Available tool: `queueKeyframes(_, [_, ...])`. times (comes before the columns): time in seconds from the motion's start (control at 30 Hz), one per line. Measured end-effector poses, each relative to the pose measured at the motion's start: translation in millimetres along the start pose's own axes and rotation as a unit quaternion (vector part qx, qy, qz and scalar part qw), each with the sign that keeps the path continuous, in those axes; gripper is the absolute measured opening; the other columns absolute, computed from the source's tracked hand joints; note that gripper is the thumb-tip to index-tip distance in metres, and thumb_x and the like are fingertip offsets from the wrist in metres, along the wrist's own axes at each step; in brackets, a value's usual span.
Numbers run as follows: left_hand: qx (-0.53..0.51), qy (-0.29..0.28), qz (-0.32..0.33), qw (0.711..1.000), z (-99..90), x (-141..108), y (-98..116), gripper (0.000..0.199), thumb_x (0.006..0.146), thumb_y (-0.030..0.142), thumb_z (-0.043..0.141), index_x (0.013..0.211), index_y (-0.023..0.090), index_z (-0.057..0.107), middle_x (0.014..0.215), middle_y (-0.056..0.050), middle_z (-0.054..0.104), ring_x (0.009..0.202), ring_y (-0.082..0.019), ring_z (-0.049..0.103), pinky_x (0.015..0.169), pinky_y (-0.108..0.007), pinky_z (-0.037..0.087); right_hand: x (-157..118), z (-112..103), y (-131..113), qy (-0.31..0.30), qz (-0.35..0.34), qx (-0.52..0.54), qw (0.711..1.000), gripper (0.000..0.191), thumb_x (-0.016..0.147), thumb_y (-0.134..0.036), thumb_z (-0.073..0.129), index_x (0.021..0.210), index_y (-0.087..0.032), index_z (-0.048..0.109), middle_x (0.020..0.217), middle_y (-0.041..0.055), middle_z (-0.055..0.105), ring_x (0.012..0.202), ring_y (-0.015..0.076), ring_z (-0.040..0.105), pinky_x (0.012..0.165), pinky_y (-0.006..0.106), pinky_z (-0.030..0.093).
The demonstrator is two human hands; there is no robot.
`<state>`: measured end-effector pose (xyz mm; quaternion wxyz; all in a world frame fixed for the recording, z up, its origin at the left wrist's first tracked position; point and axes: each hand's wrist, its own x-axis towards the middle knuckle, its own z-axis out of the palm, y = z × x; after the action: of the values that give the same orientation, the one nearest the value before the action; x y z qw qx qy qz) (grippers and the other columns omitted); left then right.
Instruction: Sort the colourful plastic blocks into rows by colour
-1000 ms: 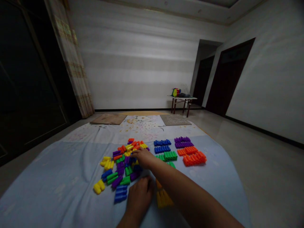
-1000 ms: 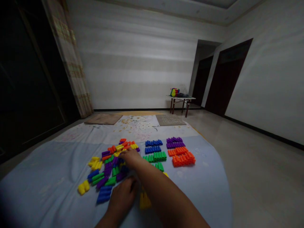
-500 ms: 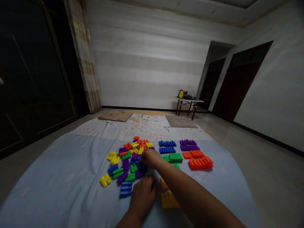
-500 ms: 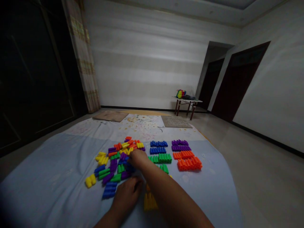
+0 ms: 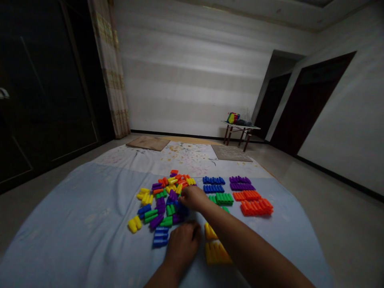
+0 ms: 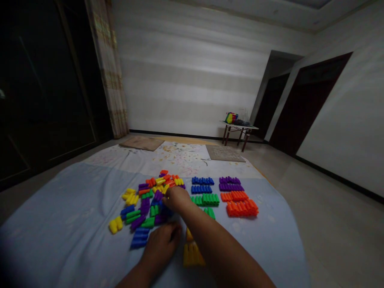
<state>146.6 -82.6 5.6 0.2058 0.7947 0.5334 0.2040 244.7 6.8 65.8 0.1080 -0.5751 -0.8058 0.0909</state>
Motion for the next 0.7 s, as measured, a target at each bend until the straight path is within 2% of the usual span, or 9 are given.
queueKeyframes(0.07, [-0.003, 0.000, 0.000, 1.000, 0.2, 0, 0, 0.025, 0.084, 0.027, 0.039, 0.089, 0.025, 0.063, 0.090, -0.002, 0.068, 0.087, -0.017, 0.061, 0.073, -0.027, 0.039, 1, -4, 4, 0.005, -0.080, 0.026, 0.996, 0.026, 0.075, -0.024, 0.054, 0.098, -0.020, 0.066, 0.100, 0.0077, 0.066, 0.092, 0.0190, 0.059, 0.077, 0.027, 0.042])
queueKeyframes(0.13, [-0.006, -0.001, 0.000, 1.000, 0.3, 1, 0, 0.025, 0.084, 0.027, 0.038, 0.090, 0.025, 0.063, 0.090, -0.002, 0.068, 0.086, -0.017, 0.061, 0.073, -0.026, 0.039, 3, -6, 7, -0.003, -0.150, 0.031, 0.988, 0.039, 0.069, -0.013, 0.057, 0.106, -0.021, 0.063, 0.109, 0.0072, 0.063, 0.100, 0.0195, 0.056, 0.085, 0.029, 0.039])
queueKeyframes(0.2, [-0.010, -0.004, -0.004, 1.000, 0.1, 2, 0, 0.025, 0.084, 0.027, 0.039, 0.091, 0.025, 0.063, 0.092, -0.002, 0.068, 0.087, -0.016, 0.061, 0.073, -0.026, 0.038, 5, -5, 9, -0.033, -0.177, 0.009, 0.984, 0.047, 0.065, -0.008, 0.057, 0.110, -0.022, 0.061, 0.111, 0.0071, 0.062, 0.103, 0.0211, 0.054, 0.088, 0.031, 0.038])
queueKeyframes(0.3, [-0.009, -0.011, -0.009, 1.000, -0.4, 3, -1, 0.025, 0.084, 0.027, 0.038, 0.090, 0.025, 0.062, 0.092, -0.002, 0.068, 0.088, -0.016, 0.061, 0.074, -0.026, 0.038, 7, -2, 7, -0.066, -0.172, -0.021, 0.983, 0.048, 0.064, -0.007, 0.056, 0.110, -0.022, 0.061, 0.110, 0.0077, 0.062, 0.103, 0.0230, 0.054, 0.087, 0.033, 0.039])
queueKeyframes(0.47, [-0.006, -0.027, -0.013, 1.000, -0.7, 3, -1, 0.026, 0.085, 0.026, 0.037, 0.090, 0.025, 0.062, 0.094, -0.002, 0.068, 0.090, -0.016, 0.060, 0.075, -0.026, 0.038, 6, -6, 13, -0.060, -0.176, 0.008, 0.983, 0.048, 0.063, -0.012, 0.062, 0.111, -0.022, 0.061, 0.109, 0.0078, 0.061, 0.101, 0.0229, 0.055, 0.085, 0.031, 0.041])
queueKeyframes(0.6, [-0.012, -0.029, -0.011, 0.999, -2.9, 4, 1, 0.025, 0.085, 0.025, 0.036, 0.088, 0.025, 0.061, 0.092, -0.001, 0.067, 0.087, -0.013, 0.060, 0.074, -0.024, 0.037, 5, -25, 47, 0.020, -0.136, 0.075, 0.988, 0.053, 0.065, -0.011, 0.062, 0.117, -0.021, 0.057, 0.109, 0.0071, 0.058, 0.095, 0.0181, 0.056, 0.084, 0.027, 0.042])
queueKeyframes(0.7, [-0.025, -0.026, -0.007, 0.999, -4.9, 4, 2, 0.025, 0.086, 0.026, 0.035, 0.086, 0.025, 0.060, 0.090, 0.001, 0.067, 0.084, -0.012, 0.060, 0.073, -0.024, 0.037, 5, -40, 88, 0.075, -0.040, 0.083, 0.993, 0.054, 0.066, -0.009, 0.060, 0.119, -0.020, 0.055, 0.108, 0.0062, 0.058, 0.086, 0.0142, 0.058, 0.080, 0.024, 0.044])
